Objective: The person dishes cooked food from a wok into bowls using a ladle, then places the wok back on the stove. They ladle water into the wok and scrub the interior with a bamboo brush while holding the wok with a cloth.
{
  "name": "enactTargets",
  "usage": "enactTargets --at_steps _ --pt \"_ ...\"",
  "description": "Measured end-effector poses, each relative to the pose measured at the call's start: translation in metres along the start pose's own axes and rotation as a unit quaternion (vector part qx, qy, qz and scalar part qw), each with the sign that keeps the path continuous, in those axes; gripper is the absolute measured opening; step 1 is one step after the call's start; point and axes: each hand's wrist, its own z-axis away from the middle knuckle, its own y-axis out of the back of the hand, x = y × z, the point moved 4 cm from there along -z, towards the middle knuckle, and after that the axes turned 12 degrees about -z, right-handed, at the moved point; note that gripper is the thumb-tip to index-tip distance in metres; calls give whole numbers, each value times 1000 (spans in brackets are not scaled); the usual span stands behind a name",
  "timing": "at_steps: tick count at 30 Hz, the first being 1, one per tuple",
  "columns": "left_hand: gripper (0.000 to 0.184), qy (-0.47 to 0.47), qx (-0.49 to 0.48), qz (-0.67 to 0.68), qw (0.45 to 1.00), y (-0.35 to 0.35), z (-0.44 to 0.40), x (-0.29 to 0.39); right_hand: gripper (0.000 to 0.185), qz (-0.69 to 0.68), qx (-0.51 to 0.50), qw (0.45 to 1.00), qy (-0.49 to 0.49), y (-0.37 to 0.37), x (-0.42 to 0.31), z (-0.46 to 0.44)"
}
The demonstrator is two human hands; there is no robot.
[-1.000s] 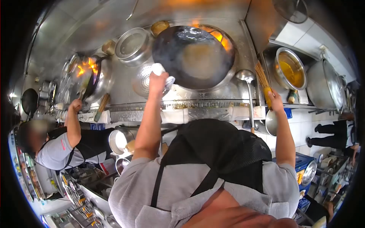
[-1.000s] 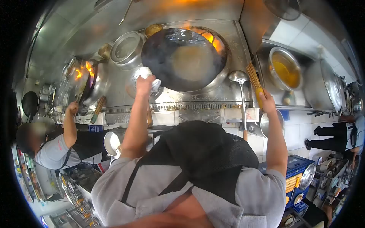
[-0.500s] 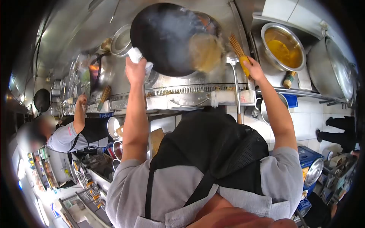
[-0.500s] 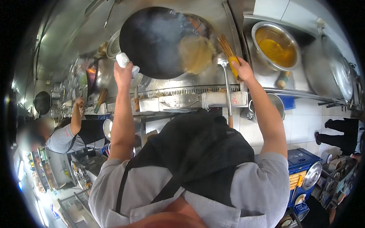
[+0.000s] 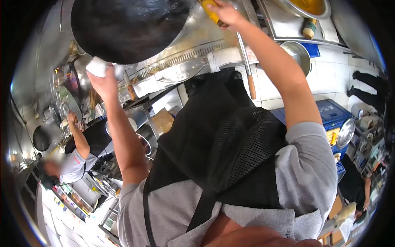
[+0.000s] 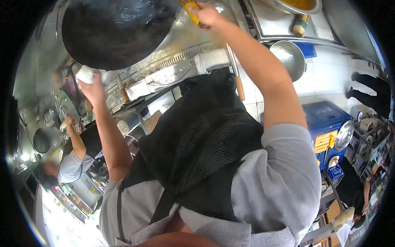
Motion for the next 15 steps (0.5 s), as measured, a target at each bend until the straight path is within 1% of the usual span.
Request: enactTargets --at_steps 1,2,3,4,5,6,7,8,9,10,11,12,13,14,15 --pt "40 73 -44 41 995 -8 -16 -24 21 -72 -84 994 10 0 -4 -1" --pt "38 113 -61 121 984 -26 -26 -60 30 77 -27 995 53 6 -22 11" --pt "36 152 -76 202 965 -40 -28 -88 30 75 -26 995 57 7 -25 29" --pt "36 247 -67 169 952 -40 -19 -88 46 141 -11 990 27 13 -26 51" --pt "35 337 -59 138 930 -44 -13 -84 67 207 10 978 -1 23 -30 72" --pt "42 319 -66 234 916 -70 -10 -126 67 201 15 979 9 31 -21 94" --pt "44 363 -61 258 893 -74 4 -115 67 237 23 969 66 50 21 99" --pt "36 372 -65 308 873 -89 16 -107 68 275 35 953 122 69 63 105" --pt "33 355 -77 324 874 -110 28 -110 68 206 -23 977 43 65 66 129" --pt "33 371 -93 278 881 -103 37 -72 68 217 -35 975 -23 60 66 145" --pt "38 326 -93 237 910 -121 35 -67 67 273 4 962 -6 64 88 143" --pt "44 282 -88 194 935 -139 34 -62 66 291 10 956 -16 61 97 145" --pt "49 343 -60 214 913 -185 37 -80 67 253 3 966 -60 52 91 152" --pt "51 427 -109 317 840 -162 39 -19 67 216 0 971 -104 43 85 159" --pt "52 379 -11 257 889 -196 39 -22 62 165 2 973 -161 37 75 171"
